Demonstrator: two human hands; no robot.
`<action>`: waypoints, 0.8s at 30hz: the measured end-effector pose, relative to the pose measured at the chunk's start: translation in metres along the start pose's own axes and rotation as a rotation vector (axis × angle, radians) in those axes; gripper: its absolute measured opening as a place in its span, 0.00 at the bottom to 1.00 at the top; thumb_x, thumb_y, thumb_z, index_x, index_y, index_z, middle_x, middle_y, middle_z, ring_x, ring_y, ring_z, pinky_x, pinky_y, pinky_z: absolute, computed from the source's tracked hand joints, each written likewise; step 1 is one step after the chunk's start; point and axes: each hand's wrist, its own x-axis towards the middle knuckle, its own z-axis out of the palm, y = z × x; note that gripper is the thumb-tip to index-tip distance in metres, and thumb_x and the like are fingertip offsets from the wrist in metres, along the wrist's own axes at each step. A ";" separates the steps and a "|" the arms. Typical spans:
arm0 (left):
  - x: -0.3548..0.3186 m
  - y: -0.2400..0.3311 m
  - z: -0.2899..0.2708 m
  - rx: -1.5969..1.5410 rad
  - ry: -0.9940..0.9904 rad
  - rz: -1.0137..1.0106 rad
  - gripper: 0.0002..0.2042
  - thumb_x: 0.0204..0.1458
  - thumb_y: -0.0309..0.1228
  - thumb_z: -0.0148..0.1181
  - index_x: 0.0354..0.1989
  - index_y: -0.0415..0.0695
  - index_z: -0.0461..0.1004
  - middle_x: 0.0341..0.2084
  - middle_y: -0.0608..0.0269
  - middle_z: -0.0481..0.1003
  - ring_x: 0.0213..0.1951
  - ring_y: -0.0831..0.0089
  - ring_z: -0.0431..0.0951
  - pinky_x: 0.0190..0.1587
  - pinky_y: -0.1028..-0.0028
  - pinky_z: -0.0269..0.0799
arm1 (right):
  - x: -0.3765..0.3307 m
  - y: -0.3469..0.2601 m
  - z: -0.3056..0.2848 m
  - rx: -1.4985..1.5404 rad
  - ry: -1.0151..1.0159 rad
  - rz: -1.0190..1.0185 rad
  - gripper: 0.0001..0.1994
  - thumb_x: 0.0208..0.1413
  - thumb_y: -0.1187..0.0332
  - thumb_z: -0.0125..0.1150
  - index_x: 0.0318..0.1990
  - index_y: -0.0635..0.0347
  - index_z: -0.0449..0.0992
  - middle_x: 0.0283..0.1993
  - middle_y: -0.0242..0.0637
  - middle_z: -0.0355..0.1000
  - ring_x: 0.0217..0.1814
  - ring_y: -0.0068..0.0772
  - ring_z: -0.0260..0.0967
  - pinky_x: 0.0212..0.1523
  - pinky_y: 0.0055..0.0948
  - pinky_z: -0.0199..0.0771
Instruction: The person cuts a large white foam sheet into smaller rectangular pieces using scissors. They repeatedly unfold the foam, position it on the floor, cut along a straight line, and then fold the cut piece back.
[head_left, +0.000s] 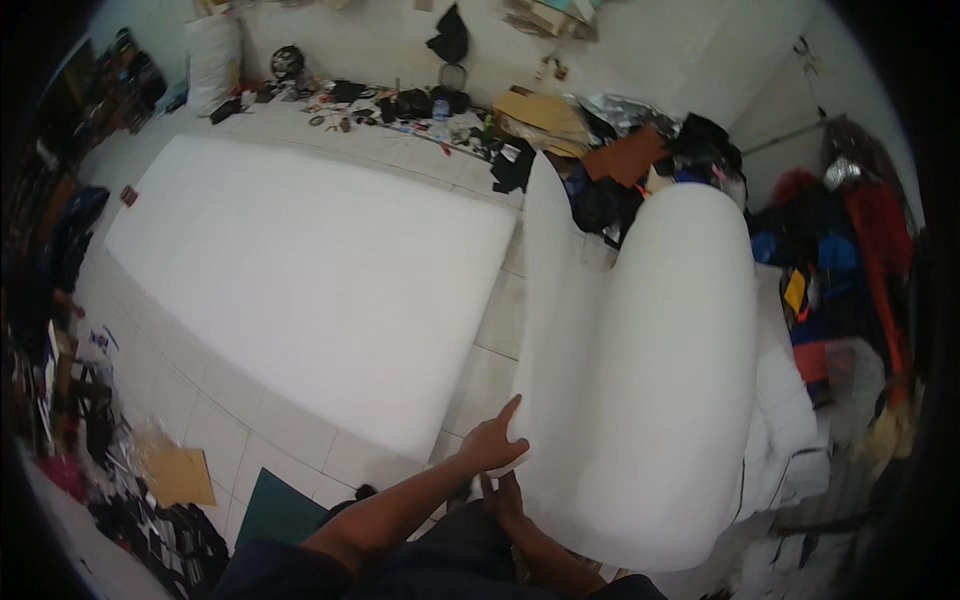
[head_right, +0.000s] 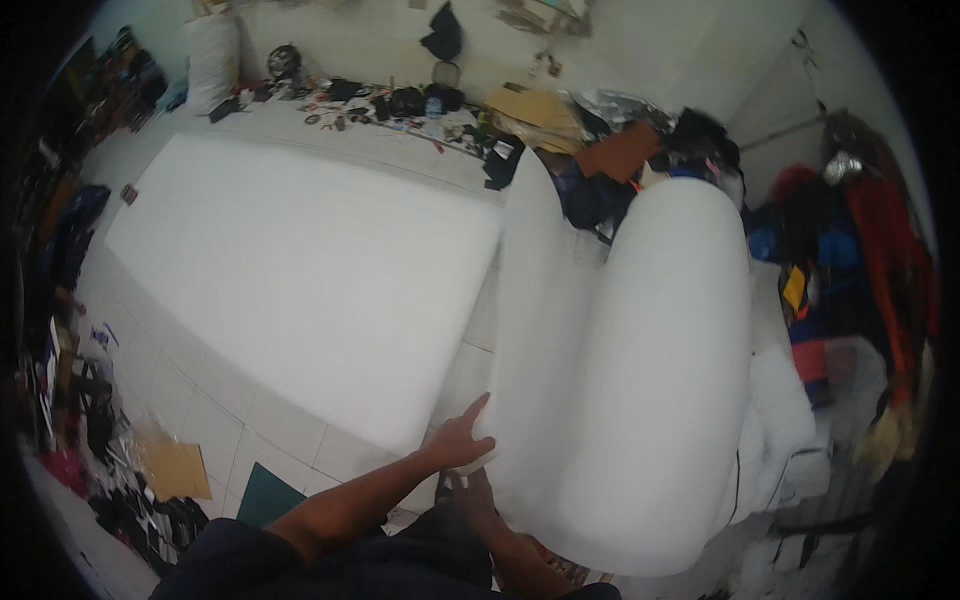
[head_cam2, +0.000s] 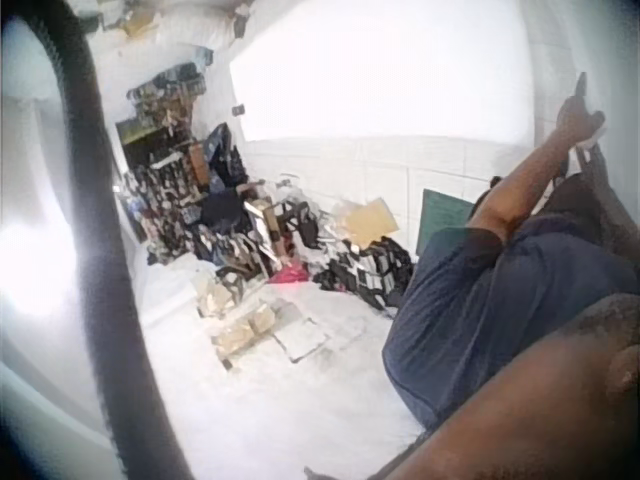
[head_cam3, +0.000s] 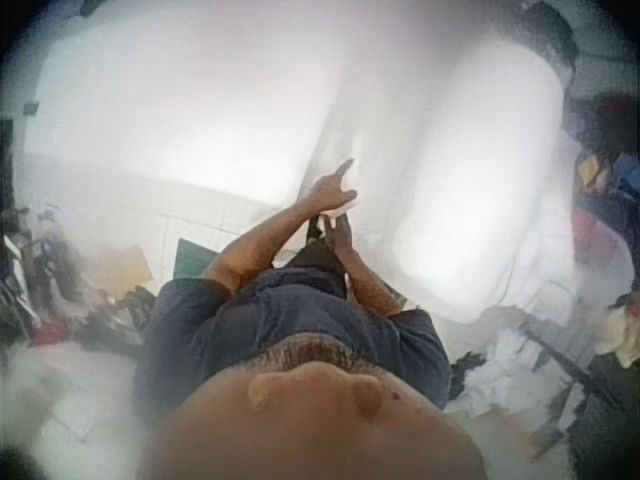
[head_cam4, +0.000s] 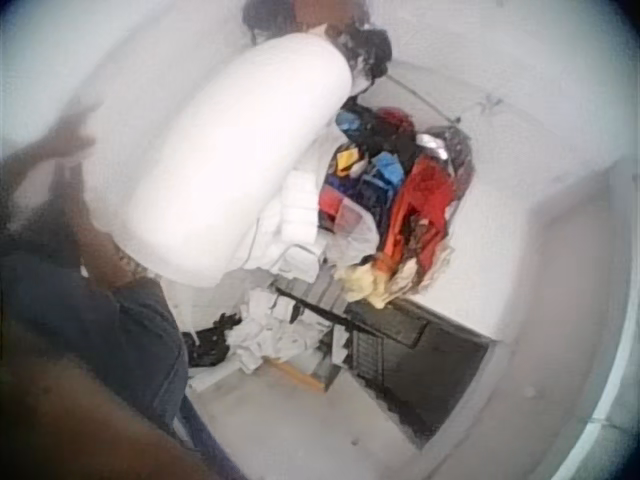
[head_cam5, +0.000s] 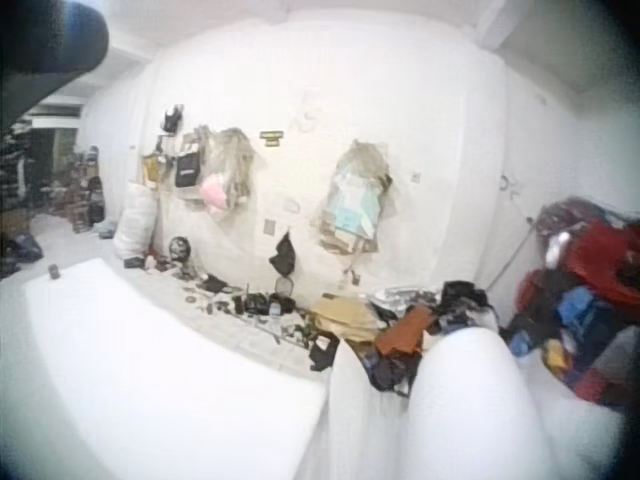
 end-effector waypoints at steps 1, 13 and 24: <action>-0.002 0.006 -0.014 0.084 -0.053 0.001 0.38 0.49 0.38 0.56 0.70 0.50 0.46 0.47 0.43 0.72 0.45 0.49 0.74 0.49 0.56 0.69 | 0.010 -0.006 -0.008 -0.026 -0.217 0.005 0.22 0.58 0.64 0.55 0.57 0.66 0.66 0.55 0.55 0.68 0.57 0.54 0.66 0.57 0.40 0.65; -0.098 -0.137 -0.166 -0.067 -0.009 0.453 0.39 0.57 0.36 0.52 0.71 0.59 0.33 0.53 0.41 0.66 0.54 0.49 0.68 0.57 0.58 0.63 | 0.247 -0.154 0.036 0.382 0.056 0.476 0.22 0.53 0.70 0.57 0.55 0.64 0.63 0.46 0.43 0.69 0.43 0.41 0.70 0.41 0.37 0.74; -0.465 -0.516 -0.522 -0.152 1.157 -0.749 0.25 0.52 0.44 0.59 0.54 0.41 0.69 0.50 0.45 0.71 0.51 0.54 0.72 0.53 0.60 0.69 | 0.481 -0.329 0.175 0.773 -0.151 0.276 0.23 0.60 0.62 0.53 0.58 0.66 0.62 0.53 0.47 0.68 0.56 0.49 0.66 0.61 0.47 0.61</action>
